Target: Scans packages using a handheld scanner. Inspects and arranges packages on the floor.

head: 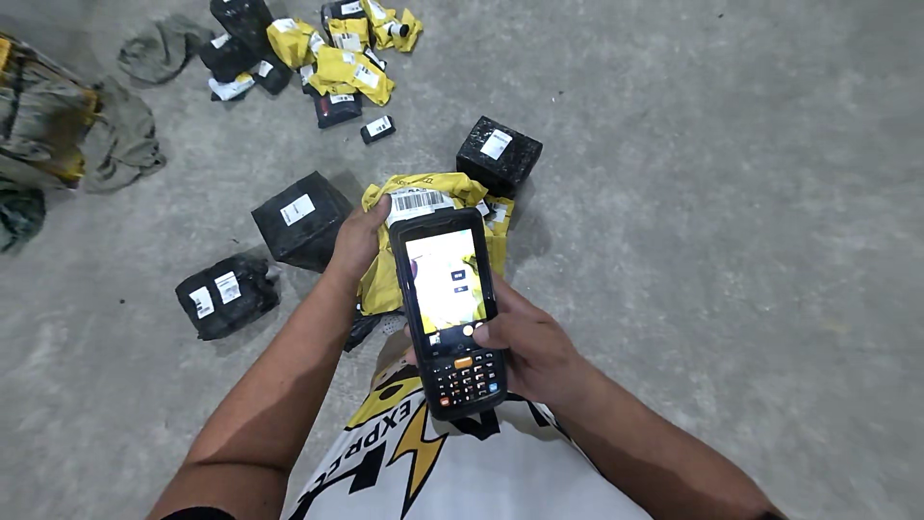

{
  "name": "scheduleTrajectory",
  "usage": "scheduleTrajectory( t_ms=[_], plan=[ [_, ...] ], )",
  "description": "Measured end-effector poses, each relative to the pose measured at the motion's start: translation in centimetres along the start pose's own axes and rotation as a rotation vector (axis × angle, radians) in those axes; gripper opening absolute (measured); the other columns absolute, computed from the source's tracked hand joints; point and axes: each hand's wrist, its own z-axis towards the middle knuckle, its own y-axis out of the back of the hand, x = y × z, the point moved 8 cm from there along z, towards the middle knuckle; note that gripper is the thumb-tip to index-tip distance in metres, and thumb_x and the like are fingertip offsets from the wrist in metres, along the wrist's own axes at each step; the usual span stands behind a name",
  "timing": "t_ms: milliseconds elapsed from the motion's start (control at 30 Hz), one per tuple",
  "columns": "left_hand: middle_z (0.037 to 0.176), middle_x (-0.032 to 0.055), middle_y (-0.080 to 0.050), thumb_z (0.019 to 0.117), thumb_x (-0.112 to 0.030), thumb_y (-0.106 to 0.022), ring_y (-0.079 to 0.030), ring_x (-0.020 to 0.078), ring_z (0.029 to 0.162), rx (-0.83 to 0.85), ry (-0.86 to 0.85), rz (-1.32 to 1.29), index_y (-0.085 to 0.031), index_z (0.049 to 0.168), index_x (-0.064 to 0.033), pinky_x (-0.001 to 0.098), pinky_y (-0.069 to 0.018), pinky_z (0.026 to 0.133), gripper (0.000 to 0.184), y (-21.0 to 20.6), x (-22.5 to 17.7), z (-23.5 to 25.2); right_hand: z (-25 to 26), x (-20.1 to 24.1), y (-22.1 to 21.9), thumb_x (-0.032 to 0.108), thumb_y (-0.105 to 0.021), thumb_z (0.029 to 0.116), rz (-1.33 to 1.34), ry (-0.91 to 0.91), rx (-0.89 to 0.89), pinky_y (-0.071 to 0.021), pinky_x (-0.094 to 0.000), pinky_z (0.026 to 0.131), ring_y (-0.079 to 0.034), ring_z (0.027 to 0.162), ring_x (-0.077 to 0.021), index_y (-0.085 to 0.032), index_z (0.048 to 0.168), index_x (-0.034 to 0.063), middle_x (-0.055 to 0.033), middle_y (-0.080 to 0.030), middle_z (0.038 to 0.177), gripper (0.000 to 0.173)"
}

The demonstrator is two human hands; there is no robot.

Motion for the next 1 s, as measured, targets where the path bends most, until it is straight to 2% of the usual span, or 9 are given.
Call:
scheduleTrajectory(
  t_ms=[200,400,500,533,633,833,1000],
  plan=[
    [0.102,-0.0031,-0.073,0.1119,-0.030,-0.036,-0.070,0.0034,0.095,0.004,-0.017,0.028,-0.060,0.125,-0.0104,0.0258,-0.0598,0.087,0.033,0.0,0.0,0.2,0.0,0.1,0.1,0.012,-0.048,0.0920,-0.011,-0.006,0.001,-0.0563,-0.0493,0.097,-0.065,0.114,-0.0310,-0.030,0.149,0.0107,-0.0186,-0.060,0.128,0.060],
    [0.095,-0.0072,-0.073,0.1115,-0.029,-0.038,-0.069,-0.0012,0.089,0.013,-0.039,0.042,-0.062,0.118,-0.0140,0.0207,-0.0592,0.082,0.029,-0.1,-0.2,0.4,0.2,0.2,0.3,0.012,-0.050,0.0915,0.005,0.011,0.003,-0.0560,-0.0497,0.098,-0.065,0.115,-0.0305,-0.031,0.147,0.0113,-0.0168,-0.061,0.128,0.059],
    [0.107,0.0018,-0.073,0.1112,-0.032,-0.039,-0.070,0.0068,0.100,0.086,-0.073,-0.001,-0.062,0.127,-0.0070,0.0289,-0.0581,0.092,0.037,0.3,0.7,1.3,0.3,0.3,0.4,0.012,-0.050,0.0918,0.008,0.016,0.008,-0.0562,-0.0496,0.097,-0.065,0.114,-0.0310,-0.032,0.147,0.0113,-0.0172,-0.060,0.128,0.058],
    [0.108,0.0023,-0.073,0.1112,-0.032,-0.039,-0.070,0.0074,0.101,0.083,-0.069,-0.007,-0.062,0.127,-0.0067,0.0294,-0.0579,0.093,0.038,0.4,0.8,1.4,0.3,0.3,0.4,0.012,-0.050,0.0916,0.006,0.011,0.004,-0.0564,-0.0495,0.097,-0.065,0.114,-0.0310,-0.032,0.147,0.0112,-0.0172,-0.060,0.128,0.058],
    [0.098,-0.0048,-0.074,0.1116,-0.030,-0.038,-0.070,0.0018,0.092,0.021,-0.017,0.000,-0.062,0.121,-0.0132,0.0235,-0.0600,0.085,0.031,-0.1,0.2,0.6,0.4,0.3,0.5,0.012,-0.049,0.0912,-0.004,0.002,-0.004,-0.0569,-0.0485,0.096,-0.066,0.113,-0.0299,-0.031,0.147,0.0109,-0.0167,-0.061,0.127,0.059],
    [0.100,-0.0020,-0.073,0.1116,-0.032,-0.038,-0.070,0.0044,0.093,0.028,0.001,-0.018,-0.061,0.123,-0.0112,0.0258,-0.0604,0.085,0.034,0.0,0.3,0.6,0.6,0.4,0.5,0.012,-0.053,0.0897,-0.034,0.001,-0.006,-0.0571,-0.0477,0.096,-0.066,0.113,-0.0292,-0.033,0.146,0.0112,-0.0160,-0.062,0.127,0.060],
    [0.098,-0.0034,-0.074,0.1122,-0.030,-0.035,-0.071,0.0031,0.091,0.032,0.000,-0.006,-0.063,0.120,-0.0123,0.0244,-0.0606,0.084,0.033,-0.1,0.1,0.6,0.6,0.4,0.5,0.012,-0.054,0.0901,-0.051,0.004,-0.005,-0.0567,-0.0484,0.097,-0.066,0.114,-0.0306,-0.030,0.148,0.0106,-0.0180,-0.061,0.127,0.063]
  ],
)
